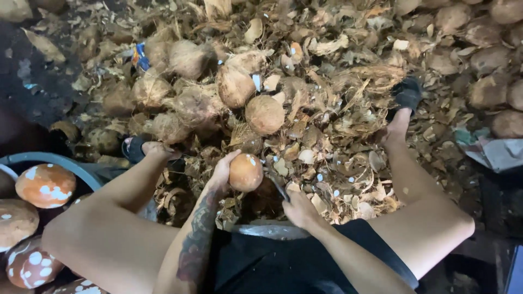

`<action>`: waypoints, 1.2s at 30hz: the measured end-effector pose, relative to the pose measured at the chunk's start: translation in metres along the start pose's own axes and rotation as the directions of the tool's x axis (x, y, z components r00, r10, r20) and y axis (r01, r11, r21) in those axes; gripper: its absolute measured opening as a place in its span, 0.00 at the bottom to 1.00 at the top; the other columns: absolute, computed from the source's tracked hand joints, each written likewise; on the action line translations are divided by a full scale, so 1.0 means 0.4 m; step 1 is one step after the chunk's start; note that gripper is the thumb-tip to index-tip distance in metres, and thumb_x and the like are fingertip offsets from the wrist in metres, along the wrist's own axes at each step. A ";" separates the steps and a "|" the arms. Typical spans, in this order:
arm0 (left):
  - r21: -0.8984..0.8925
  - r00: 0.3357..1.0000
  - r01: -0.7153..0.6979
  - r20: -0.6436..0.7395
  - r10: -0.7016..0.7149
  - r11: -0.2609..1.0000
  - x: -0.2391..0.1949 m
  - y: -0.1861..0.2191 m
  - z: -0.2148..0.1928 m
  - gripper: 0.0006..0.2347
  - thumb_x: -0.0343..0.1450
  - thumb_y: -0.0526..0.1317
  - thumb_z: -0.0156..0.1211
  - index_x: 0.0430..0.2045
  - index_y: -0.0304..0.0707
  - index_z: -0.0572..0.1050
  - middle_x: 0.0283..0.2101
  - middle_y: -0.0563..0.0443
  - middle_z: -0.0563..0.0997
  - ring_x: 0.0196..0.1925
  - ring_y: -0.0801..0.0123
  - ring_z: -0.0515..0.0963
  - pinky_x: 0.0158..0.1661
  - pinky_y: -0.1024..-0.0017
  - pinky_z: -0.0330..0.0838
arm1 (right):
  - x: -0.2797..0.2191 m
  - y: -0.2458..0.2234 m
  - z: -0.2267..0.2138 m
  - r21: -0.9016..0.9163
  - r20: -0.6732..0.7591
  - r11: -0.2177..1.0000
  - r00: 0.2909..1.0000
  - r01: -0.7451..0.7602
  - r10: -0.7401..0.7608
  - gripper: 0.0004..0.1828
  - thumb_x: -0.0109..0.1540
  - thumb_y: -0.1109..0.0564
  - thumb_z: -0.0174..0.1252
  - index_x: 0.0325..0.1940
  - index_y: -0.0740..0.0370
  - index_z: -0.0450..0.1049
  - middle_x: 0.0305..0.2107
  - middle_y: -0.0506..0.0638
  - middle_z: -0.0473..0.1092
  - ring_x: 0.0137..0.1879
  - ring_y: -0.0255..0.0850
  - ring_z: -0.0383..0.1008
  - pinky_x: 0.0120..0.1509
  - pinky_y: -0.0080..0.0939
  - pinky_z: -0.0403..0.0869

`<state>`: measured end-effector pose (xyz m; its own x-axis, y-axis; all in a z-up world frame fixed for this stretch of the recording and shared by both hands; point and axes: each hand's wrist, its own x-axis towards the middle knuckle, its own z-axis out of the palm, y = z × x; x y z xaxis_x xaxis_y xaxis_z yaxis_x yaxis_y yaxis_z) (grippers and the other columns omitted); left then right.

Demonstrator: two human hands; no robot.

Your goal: The person sits on the ground and uses a curved knife to peel the husk off coconuts. They hold the coconut in one hand and strike it with the knife to remove the outer layer, then place the peeled coconut into a nearby blue bucket.

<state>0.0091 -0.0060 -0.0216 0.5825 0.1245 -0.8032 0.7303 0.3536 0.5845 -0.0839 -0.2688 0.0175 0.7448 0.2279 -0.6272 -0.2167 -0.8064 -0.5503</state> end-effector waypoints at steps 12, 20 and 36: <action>0.286 0.980 -0.198 0.070 0.186 0.938 -0.209 0.092 0.057 0.20 0.67 0.52 0.69 0.46 0.39 0.86 0.59 0.43 0.83 0.69 0.52 0.75 0.67 0.57 0.68 | -0.015 -0.042 -0.048 -0.075 0.073 0.995 0.995 -0.066 0.072 0.20 0.61 0.48 0.50 0.51 0.55 0.79 0.42 0.66 0.79 0.57 0.66 0.78 0.57 0.65 0.77; -0.060 0.999 0.025 0.035 -0.023 0.998 0.010 -0.012 0.021 0.22 0.66 0.57 0.72 0.43 0.38 0.84 0.46 0.39 0.86 0.49 0.52 0.87 0.40 0.55 0.82 | 0.059 0.063 0.027 -0.251 -0.153 0.888 0.890 0.386 -0.430 0.24 0.53 0.41 0.50 0.46 0.56 0.75 0.32 0.59 0.75 0.45 0.61 0.80 0.46 0.61 0.79; -0.041 0.923 -0.021 0.382 0.035 0.999 -0.133 0.070 0.037 0.23 0.65 0.56 0.64 0.47 0.40 0.85 0.46 0.37 0.87 0.48 0.53 0.86 0.40 0.55 0.85 | -0.102 -0.197 -0.210 -0.098 0.118 0.975 0.970 -0.201 0.212 0.34 0.62 0.49 0.48 0.72 0.61 0.67 0.60 0.70 0.73 0.70 0.63 0.71 0.72 0.66 0.70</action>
<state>0.0038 -0.0163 0.0392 0.6999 -0.2272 -0.6771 0.7027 0.3886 0.5960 -0.0442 -0.2603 0.1328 0.6019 0.1152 -0.7902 -0.2991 -0.8850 -0.3568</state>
